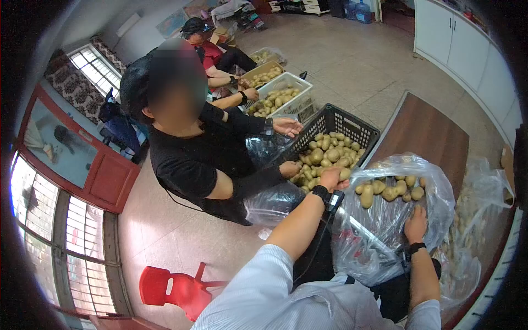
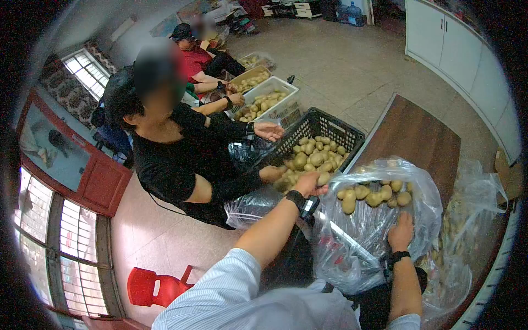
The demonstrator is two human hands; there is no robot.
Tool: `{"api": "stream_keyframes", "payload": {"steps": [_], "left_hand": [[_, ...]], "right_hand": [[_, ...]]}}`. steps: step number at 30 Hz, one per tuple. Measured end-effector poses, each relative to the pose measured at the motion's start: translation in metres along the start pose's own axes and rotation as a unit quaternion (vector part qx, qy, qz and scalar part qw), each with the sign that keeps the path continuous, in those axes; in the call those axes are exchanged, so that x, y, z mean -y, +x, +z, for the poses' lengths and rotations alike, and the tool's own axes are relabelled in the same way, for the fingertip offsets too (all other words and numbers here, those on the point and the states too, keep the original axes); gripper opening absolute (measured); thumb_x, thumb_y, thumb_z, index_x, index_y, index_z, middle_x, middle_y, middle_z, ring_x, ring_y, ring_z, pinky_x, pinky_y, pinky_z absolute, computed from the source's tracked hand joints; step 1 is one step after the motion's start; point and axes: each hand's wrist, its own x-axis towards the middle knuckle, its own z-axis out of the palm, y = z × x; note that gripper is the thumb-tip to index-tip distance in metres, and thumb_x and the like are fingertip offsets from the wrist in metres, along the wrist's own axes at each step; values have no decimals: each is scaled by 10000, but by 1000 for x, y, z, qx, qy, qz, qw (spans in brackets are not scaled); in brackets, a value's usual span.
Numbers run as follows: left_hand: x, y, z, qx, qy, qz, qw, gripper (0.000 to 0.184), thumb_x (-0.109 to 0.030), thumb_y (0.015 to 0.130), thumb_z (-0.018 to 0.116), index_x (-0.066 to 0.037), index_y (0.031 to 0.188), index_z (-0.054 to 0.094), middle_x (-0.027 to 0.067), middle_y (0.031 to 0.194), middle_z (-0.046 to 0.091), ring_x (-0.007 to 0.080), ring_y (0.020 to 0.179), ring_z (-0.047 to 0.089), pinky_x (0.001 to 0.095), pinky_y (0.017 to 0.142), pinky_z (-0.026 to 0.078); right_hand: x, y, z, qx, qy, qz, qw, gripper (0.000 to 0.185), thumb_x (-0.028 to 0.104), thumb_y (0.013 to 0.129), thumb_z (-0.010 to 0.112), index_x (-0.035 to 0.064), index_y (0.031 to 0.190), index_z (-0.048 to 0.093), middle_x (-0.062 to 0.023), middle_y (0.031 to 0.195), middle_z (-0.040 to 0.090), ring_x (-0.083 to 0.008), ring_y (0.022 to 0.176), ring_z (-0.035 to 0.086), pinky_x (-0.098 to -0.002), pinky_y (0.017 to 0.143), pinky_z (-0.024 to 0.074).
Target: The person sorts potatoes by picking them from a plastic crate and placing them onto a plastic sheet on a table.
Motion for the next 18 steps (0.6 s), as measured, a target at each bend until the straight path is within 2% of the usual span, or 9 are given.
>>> {"api": "stream_keyframes", "payload": {"steps": [3, 7, 8, 9, 11, 12, 14, 15, 18], "left_hand": [[5, 9, -2, -14, -17, -5, 1000, 278, -198, 939, 436, -21, 1141, 506, 150, 924, 617, 248, 674, 642, 360, 535, 587], [29, 47, -29, -5, -24, 4, 1000, 280, -186, 939, 435, -10, 1147, 501, 156, 911, 622, 268, 717, 644, 375, 543, 588], [45, 70, -50, 23, 197, 254, 947, 274, -184, 938, 439, -4, 1132, 511, 153, 894, 627, 280, 739, 644, 371, 525, 580], [33, 53, -45, 9, 357, 276, 892, 309, -241, 859, 546, -7, 1061, 547, 171, 897, 626, 313, 769, 630, 388, 591, 553], [8, 16, -34, -50, 646, 322, 690, 429, -354, 701, 760, -13, 919, 618, 208, 902, 625, 379, 830, 602, 423, 724, 500], [22, 31, -44, -47, 483, 351, 801, 456, -392, 692, 760, -11, 899, 619, 211, 884, 628, 385, 826, 606, 430, 720, 498], [34, 46, -57, -42, 299, 369, 879, 485, -429, 683, 761, -8, 879, 620, 213, 867, 632, 391, 822, 609, 438, 716, 496], [31, 45, -60, -74, 431, 386, 812, 475, -427, 690, 756, -5, 860, 619, 209, 847, 632, 389, 803, 615, 435, 702, 499], [20, 34, -59, -82, 539, 386, 744, 514, -494, 710, 709, 5, 798, 622, 217, 798, 629, 377, 752, 627, 429, 676, 504]], "right_hand": [[2, -2, -4, 13, -6, -21, 1000, 490, 73, 752, 634, 70, 1215, 473, -198, 1236, 465, -403, 1055, 524, -469, 878, 440], [10, -10, -10, 33, -4, -16, 999, 484, 45, 735, 641, 72, 1189, 475, -192, 1175, 481, -401, 1011, 541, -461, 845, 455], [12, -11, -11, 47, -9, -30, 998, 486, 49, 735, 650, 81, 1189, 479, -189, 1159, 483, -399, 1006, 545, -463, 839, 465], [13, -11, -11, 64, -13, -45, 997, 488, 52, 734, 659, 89, 1188, 483, -187, 1143, 485, -396, 1001, 548, -464, 832, 474], [12, -14, -8, 62, -26, -65, 996, 456, 32, 738, 646, 89, 1163, 490, -195, 1122, 491, -394, 978, 559, -462, 819, 482], [12, -15, -5, 80, -32, -65, 994, 462, 33, 734, 643, 94, 1166, 489, -201, 1124, 490, -398, 976, 558, -466, 818, 483], [16, -15, -4, 97, -41, -65, 992, 468, 33, 730, 639, 99, 1168, 489, -207, 1125, 489, -402, 974, 557, -470, 817, 484], [18, -17, -7, 108, -21, -47, 993, 440, 51, 733, 626, 92, 1154, 503, -221, 1113, 503, -414, 965, 555, -469, 821, 479], [3, -11, 14, 102, 42, -20, 994, 385, 99, 741, 603, 74, 1119, 532, -243, 1060, 541, -438, 949, 550, -463, 818, 473]]}}
